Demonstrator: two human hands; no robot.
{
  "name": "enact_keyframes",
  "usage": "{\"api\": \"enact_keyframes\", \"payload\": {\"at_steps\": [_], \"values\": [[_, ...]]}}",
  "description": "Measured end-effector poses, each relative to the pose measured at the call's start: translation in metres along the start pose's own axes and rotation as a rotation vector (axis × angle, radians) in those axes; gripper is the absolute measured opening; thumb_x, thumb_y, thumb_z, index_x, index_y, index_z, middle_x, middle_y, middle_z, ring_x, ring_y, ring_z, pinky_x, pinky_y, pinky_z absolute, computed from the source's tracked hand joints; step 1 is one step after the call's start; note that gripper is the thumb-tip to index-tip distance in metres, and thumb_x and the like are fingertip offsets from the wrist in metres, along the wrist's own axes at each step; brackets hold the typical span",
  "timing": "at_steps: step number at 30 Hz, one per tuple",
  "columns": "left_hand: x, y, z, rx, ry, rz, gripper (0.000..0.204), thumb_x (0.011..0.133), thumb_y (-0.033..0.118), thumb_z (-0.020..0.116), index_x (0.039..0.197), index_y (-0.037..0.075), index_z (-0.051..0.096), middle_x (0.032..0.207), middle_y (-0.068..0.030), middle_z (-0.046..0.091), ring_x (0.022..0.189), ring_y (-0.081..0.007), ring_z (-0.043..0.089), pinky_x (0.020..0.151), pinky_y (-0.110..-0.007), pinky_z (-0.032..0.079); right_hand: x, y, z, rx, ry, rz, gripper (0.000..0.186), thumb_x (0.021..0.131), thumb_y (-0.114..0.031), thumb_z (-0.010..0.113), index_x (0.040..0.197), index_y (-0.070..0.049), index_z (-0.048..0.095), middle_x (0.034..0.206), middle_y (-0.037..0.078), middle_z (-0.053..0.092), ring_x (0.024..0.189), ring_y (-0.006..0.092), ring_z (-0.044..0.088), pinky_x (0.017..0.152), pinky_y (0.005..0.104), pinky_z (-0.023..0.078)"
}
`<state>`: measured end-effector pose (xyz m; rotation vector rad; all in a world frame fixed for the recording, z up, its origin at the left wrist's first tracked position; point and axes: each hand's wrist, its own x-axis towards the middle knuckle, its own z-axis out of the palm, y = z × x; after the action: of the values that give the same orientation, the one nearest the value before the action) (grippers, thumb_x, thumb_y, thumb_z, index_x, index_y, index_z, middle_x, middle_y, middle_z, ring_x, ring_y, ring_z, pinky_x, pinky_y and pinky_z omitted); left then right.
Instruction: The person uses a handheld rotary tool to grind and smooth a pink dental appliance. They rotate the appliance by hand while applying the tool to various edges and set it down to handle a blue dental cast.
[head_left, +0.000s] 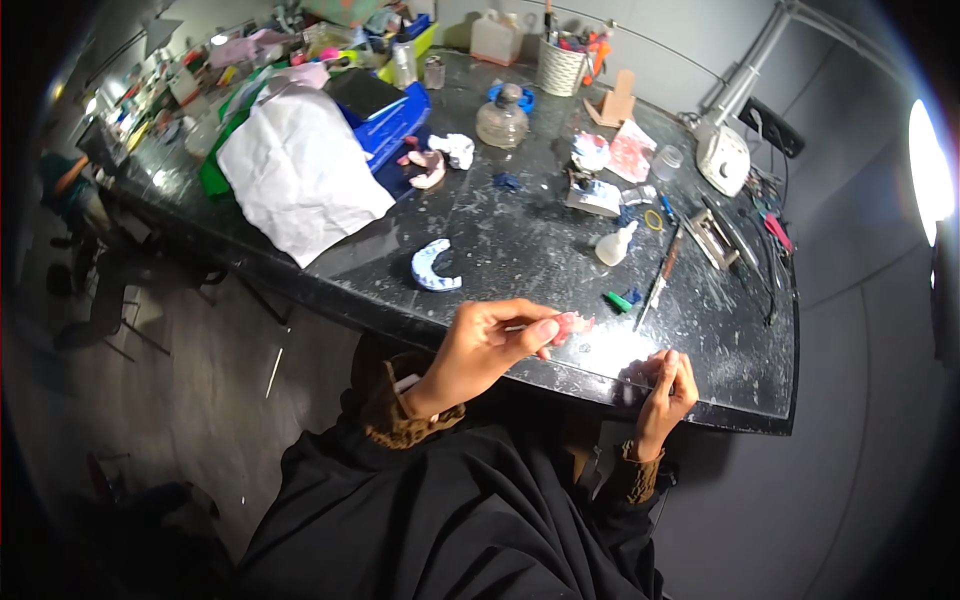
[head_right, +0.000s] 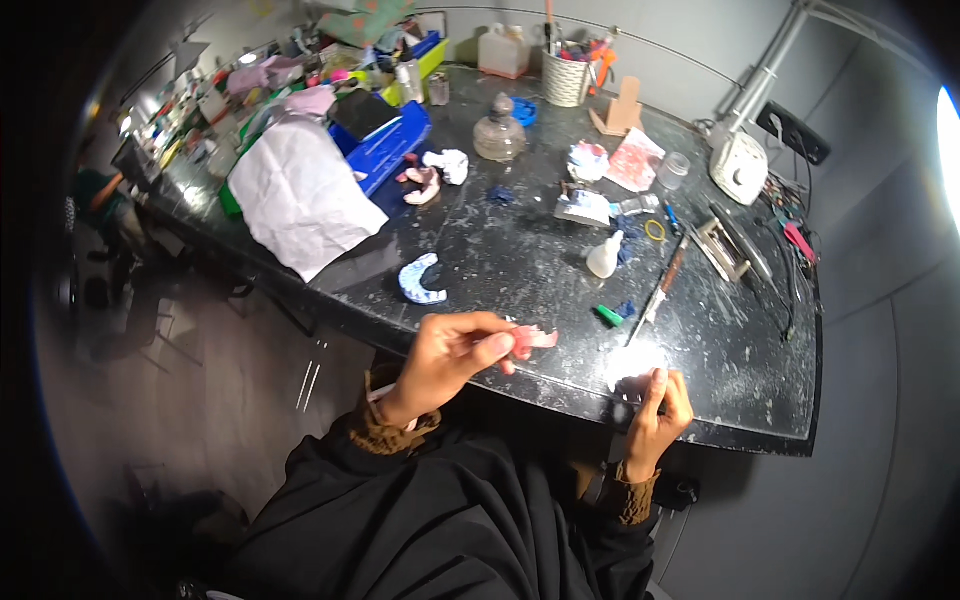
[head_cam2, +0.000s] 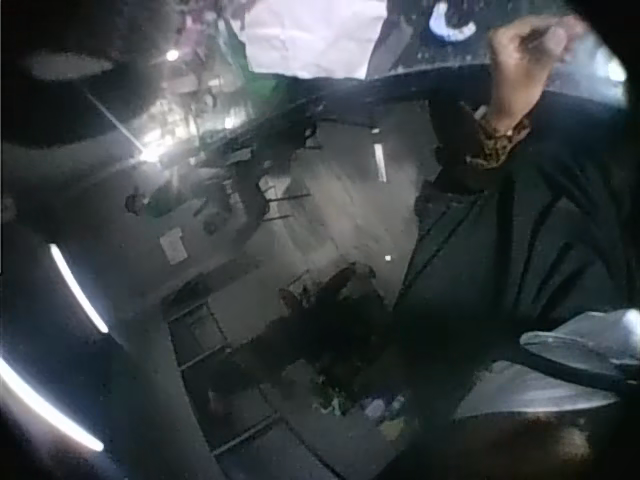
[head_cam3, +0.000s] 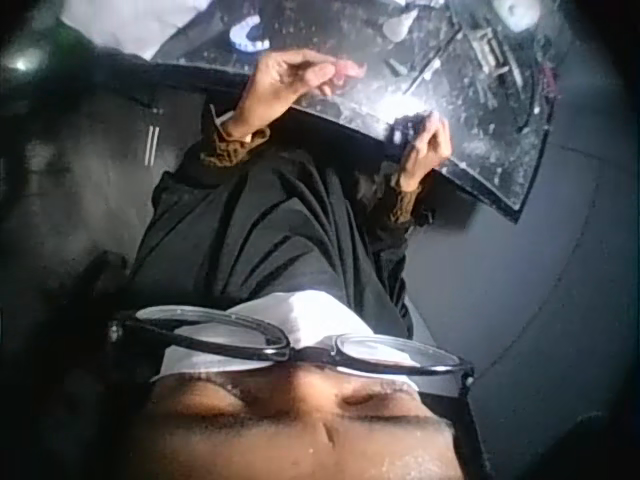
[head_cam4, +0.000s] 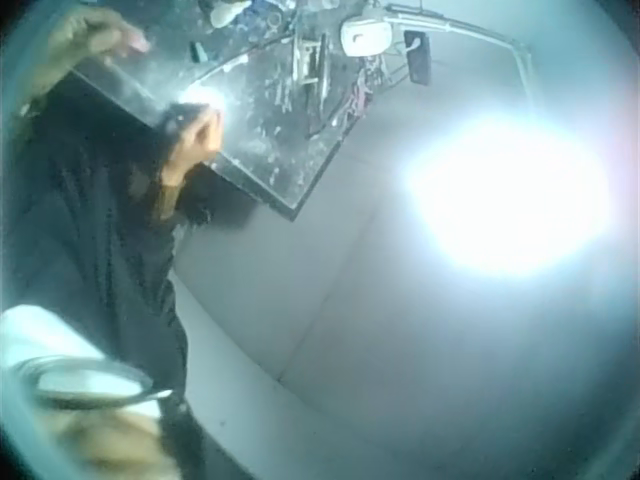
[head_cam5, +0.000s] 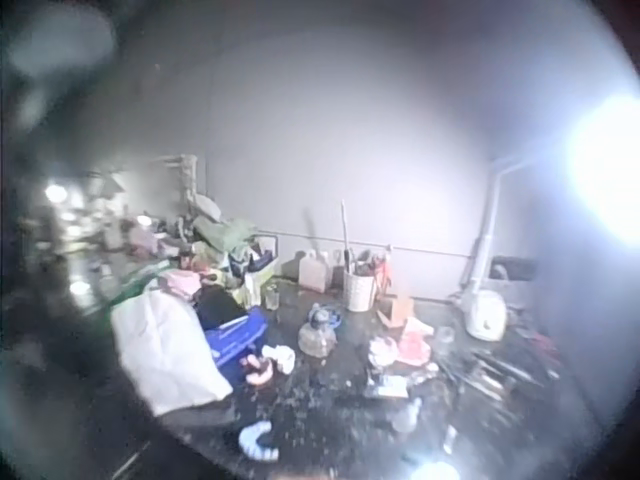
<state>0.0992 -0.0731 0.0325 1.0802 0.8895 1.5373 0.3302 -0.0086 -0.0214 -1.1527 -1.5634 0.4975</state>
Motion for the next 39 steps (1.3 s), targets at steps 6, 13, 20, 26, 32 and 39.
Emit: {"api": "enact_keyframes", "payload": {"at_steps": [6,13,20,26,32,39], "values": [[-0.009,0.026,0.007,-0.065,-0.031,0.033,0.019,0.089,0.010,0.058,0.098,-0.006,0.063,0.091,-0.0167,0.064,0.081,-0.0201,0.064,0.067,-0.030,0.055,0.097,0.008,-0.032,-0.347,-0.069,-0.342,0.018,0.092,-0.013,0.050,0.100,0.000,0.060,0.108,0.015,0.055,0.101,0.0279,0.053,0.087,0.0352,0.041],[-0.010,0.027,0.012,-0.193,-0.074,0.181,0.014,0.084,-0.002,0.059,0.097,-0.005,0.063,0.097,-0.0146,0.063,0.087,-0.0171,0.063,0.074,-0.031,0.057,0.231,0.100,-0.026,-0.808,-0.255,-0.429,0.033,0.093,-0.021,0.050,0.120,-0.004,0.052,0.120,0.019,0.053,0.114,0.0334,0.049,0.097,0.0401,0.038],[-0.015,0.030,0.014,-0.143,-0.090,0.221,0.018,0.082,-0.007,0.056,0.099,-0.005,0.062,0.099,-0.0167,0.061,0.085,-0.0187,0.064,0.077,-0.032,0.054,0.233,0.117,0.002,-0.986,-0.244,-0.470,0.041,0.089,-0.017,0.052,0.129,-0.011,0.047,0.098,0.009,0.058,0.089,0.0270,0.057,0.077,0.0391,0.044],[-0.016,0.026,0.025,-0.173,-0.101,0.214,0.018,0.081,-0.007,0.056,0.098,-0.006,0.062,0.098,-0.0192,0.061,0.085,-0.0209,0.064,0.077,-0.033,0.055,0.229,0.120,0.003,-1.093,-0.256,-0.530,0.062,0.080,-0.003,0.054,0.138,-0.019,0.038,0.093,0.007,0.053,0.084,0.0230,0.056,0.073,0.0353,0.045],[-0.022,0.024,0.045,-0.110,0.015,0.127,0.017,0.080,0.010,0.063,0.091,-0.003,0.063,0.085,-0.0198,0.061,0.083,-0.0318,0.064,0.066,-0.039,0.059,0.219,0.088,-0.008,-0.859,-0.014,-0.570,0.048,0.084,-0.008,0.053,0.130,-0.014,0.044,0.087,0.010,0.054,0.075,0.0254,0.058,0.061,0.0356,0.049],[-0.034,0.030,0.061,-0.116,0.040,0.071,0.026,0.083,0.021,0.066,0.088,-0.004,0.062,0.081,-0.0152,0.061,0.078,-0.0277,0.066,0.063,-0.032,0.059,0.215,0.077,-0.010,-0.757,0.163,-0.676,0.038,0.089,-0.032,0.056,0.124,-0.018,0.049,0.077,0.008,0.061,0.055,0.0254,0.060,0.047,0.0342,0.047]]}}
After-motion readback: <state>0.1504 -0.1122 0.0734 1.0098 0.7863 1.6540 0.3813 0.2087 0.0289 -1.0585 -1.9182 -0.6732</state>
